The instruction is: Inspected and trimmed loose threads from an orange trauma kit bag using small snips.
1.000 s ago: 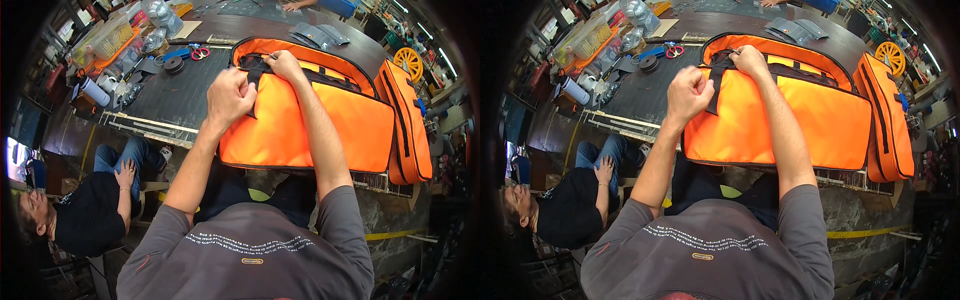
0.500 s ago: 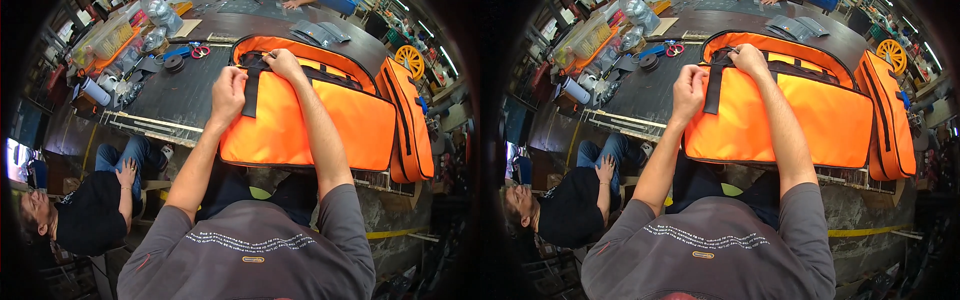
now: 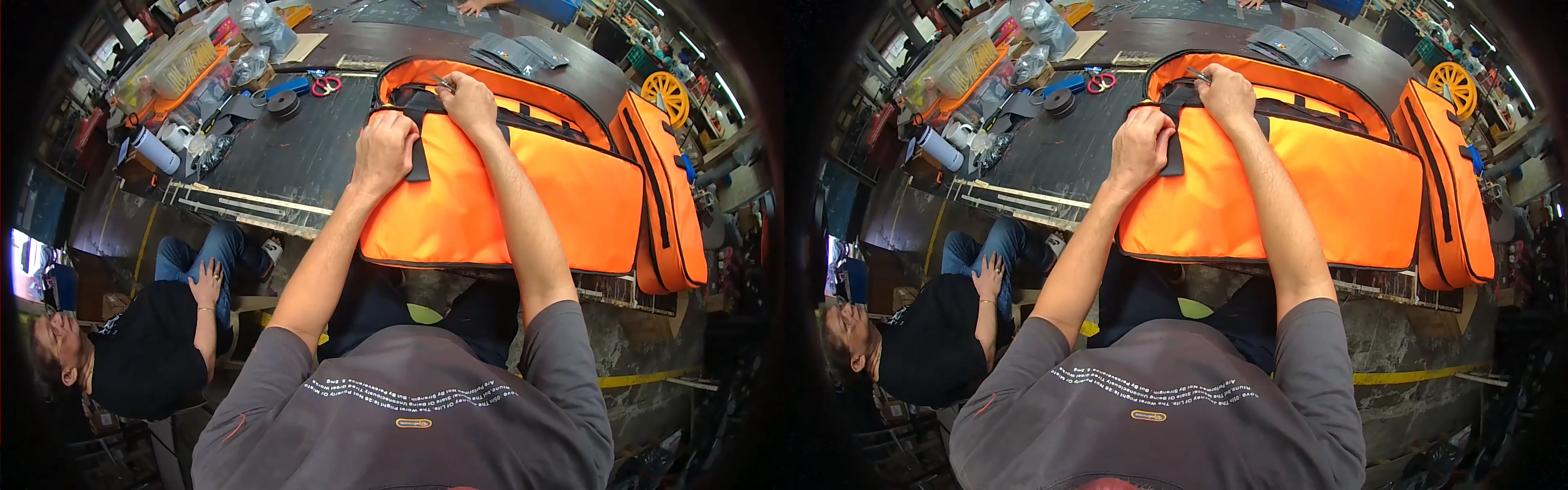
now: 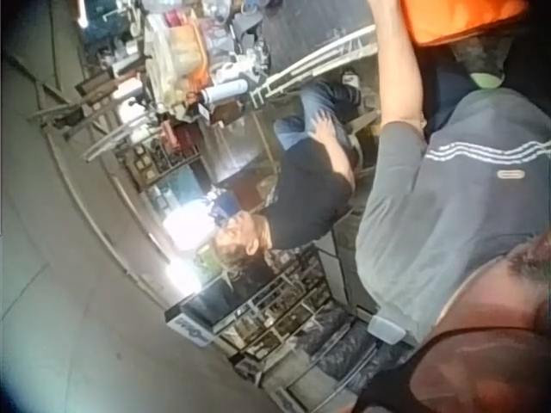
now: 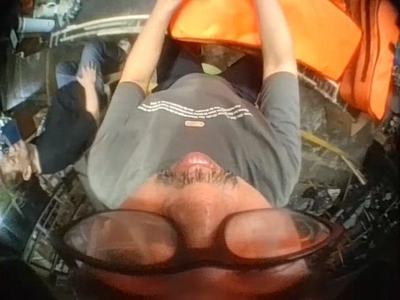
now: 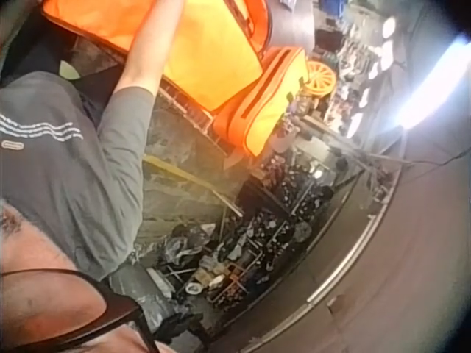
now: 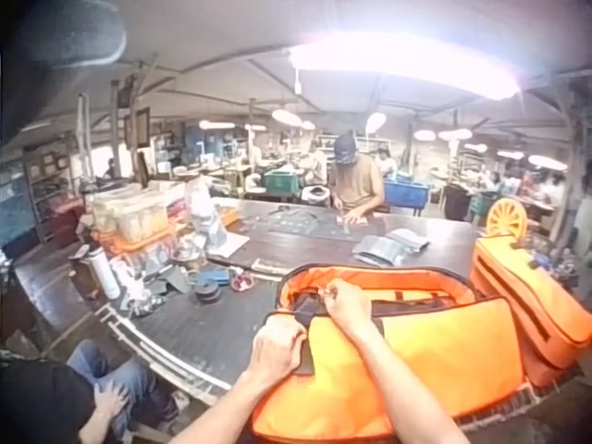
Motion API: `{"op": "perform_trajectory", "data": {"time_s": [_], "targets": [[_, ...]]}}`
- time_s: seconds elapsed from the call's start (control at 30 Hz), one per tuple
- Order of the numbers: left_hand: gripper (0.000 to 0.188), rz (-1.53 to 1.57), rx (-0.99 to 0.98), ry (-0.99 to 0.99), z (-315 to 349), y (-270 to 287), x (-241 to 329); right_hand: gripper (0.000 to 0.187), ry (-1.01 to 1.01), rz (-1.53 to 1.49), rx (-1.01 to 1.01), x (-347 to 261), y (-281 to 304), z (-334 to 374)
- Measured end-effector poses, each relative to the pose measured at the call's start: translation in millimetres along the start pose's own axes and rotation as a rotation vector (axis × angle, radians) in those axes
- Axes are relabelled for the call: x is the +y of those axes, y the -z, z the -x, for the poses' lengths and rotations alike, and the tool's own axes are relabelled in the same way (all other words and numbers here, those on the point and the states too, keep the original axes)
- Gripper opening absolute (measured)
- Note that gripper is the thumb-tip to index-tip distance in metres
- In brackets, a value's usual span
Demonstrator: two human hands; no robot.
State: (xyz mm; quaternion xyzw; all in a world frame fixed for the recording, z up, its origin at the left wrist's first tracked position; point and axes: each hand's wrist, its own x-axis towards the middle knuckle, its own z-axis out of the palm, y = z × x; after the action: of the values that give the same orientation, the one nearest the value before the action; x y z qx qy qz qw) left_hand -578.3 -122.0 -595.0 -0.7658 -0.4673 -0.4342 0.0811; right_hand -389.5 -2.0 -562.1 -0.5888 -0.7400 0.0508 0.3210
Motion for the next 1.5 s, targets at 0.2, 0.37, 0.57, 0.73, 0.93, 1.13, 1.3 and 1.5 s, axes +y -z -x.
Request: {"op": "perform_trajectory", "data": {"time_s": [0.2,0.37,0.57,0.73,0.93,1.13,1.3,1.5], "targets": [[0.006,0.357,0.043,0.298,5.1,9.5,-0.2,0.054,-0.051,-0.254,0.129,-21.7,30.9,10.2],[0.014,0.651,0.243,0.457,12.1,28.1,-6.2,0.048,0.103,-0.451,0.051,-22.1,70.7,70.7],[0.020,0.237,0.343,0.372,6.0,81.4,-23.6,0.030,0.032,-0.371,0.300,53.7,127.3,131.0],[0.024,0.402,0.103,0.099,-13.5,31.2,27.3,0.019,-0.089,-0.457,0.150,79.8,125.3,154.9],[0.016,0.259,-0.127,0.130,-16.5,-32.4,81.9,0.018,0.266,0.106,0.015,75.2,103.9,133.2],[0.026,0.542,-0.094,0.331,-20.9,-54.6,93.1,0.010,0.229,-0.612,0.145,83.1,87.6,118.5],[0.025,0.842,-0.106,0.553,-30.2,-73.8,96.5,0.010,-0.060,-0.697,0.011,86.3,88.6,118.5],[0.015,0.941,-0.173,0.501,-32.5,-77.1,88.3,0.013,0.266,-0.468,0.082,77.0,103.0,113.2]]}}
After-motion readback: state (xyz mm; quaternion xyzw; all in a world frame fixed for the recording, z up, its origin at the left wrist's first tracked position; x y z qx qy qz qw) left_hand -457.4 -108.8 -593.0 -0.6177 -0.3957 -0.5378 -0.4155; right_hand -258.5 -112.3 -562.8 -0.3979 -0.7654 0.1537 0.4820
